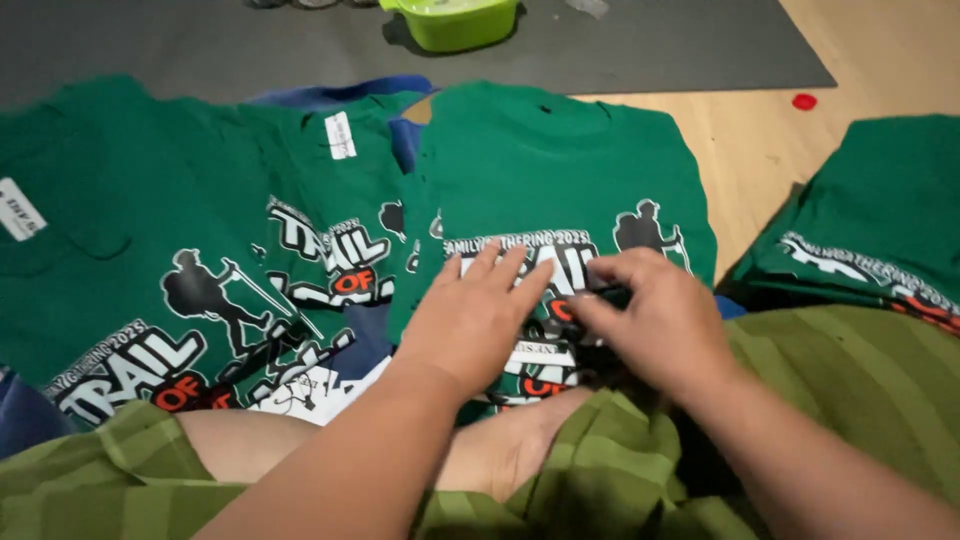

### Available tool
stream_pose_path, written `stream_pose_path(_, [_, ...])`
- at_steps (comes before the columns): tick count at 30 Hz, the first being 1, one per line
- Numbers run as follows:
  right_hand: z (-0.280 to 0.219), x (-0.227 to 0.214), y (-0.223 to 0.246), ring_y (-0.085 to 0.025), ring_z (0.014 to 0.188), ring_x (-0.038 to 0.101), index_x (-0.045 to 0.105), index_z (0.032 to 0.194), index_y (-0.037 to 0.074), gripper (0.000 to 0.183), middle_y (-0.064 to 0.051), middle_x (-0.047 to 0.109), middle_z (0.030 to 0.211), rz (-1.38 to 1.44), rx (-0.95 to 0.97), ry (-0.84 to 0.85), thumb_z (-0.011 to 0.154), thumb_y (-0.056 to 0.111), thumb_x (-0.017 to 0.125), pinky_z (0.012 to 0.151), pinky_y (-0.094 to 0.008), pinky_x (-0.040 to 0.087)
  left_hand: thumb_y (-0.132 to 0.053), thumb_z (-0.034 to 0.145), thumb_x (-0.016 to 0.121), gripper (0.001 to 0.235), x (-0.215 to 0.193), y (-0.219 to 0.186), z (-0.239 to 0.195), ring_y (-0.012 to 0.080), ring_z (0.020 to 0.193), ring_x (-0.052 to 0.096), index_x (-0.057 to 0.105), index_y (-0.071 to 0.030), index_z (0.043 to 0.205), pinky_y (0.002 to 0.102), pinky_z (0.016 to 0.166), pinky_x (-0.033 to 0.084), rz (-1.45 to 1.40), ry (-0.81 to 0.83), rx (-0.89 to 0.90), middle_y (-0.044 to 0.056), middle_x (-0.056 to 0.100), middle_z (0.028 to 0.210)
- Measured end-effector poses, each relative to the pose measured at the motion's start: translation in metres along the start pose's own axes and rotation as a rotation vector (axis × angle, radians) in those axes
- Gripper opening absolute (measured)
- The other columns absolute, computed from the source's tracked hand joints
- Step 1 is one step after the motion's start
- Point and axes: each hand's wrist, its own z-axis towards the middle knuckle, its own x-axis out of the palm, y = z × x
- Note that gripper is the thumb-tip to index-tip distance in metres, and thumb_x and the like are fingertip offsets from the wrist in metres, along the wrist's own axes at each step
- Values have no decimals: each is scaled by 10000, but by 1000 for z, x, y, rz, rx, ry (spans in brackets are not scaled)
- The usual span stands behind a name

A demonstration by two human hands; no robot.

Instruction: The person attaches white tags to the necklines of several green t-shirts using a black string. They thread the string through the tag and the shirt's fabric, then tie it securely. The shirts are stacked on the floor, and the person handles them one by one.

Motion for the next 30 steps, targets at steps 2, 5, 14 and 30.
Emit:
stream_pose_path(2, [-7,-1,6,-223,1064,722,716,1276,328,555,127,682,1281,-399,-225,-3,746,469,799,866,-407,607,-113,984,475,618,-1,4,2,412,1514,324,370,-205,1586,659,1124,361,0,-6,24,142,420,1598])
stream_pose_path(5, [-7,-12,12,-273,985,747,727,1267,244,647,58,699,1227,-464,-414,-66,725,591,799,784,-438,626,-117,959,505,471,13,18,16,379,1442,466,600,-208,1411,613,1087,444,-87,-8,-33,78,580,1485])
stream_pose_path(14, [12,-47,21,-168,791,752,835,988,217,295,86,811,943,-270,-435,286,756,161,661,731,-307,591,-125,792,631,147,-73,8,0,373,885,675,740,-166,881,507,791,526,-209,80,-97,74,748,911])
stream_pose_path(30, [12,-71,107,-99,553,568,985,968,126,211,5,843,707,-48,204,521,897,154,788,533,-223,477,-271,998,508,293,9,55,-77,393,1111,624,665,-299,1244,582,947,490,-400,901,18,142,648,1231])
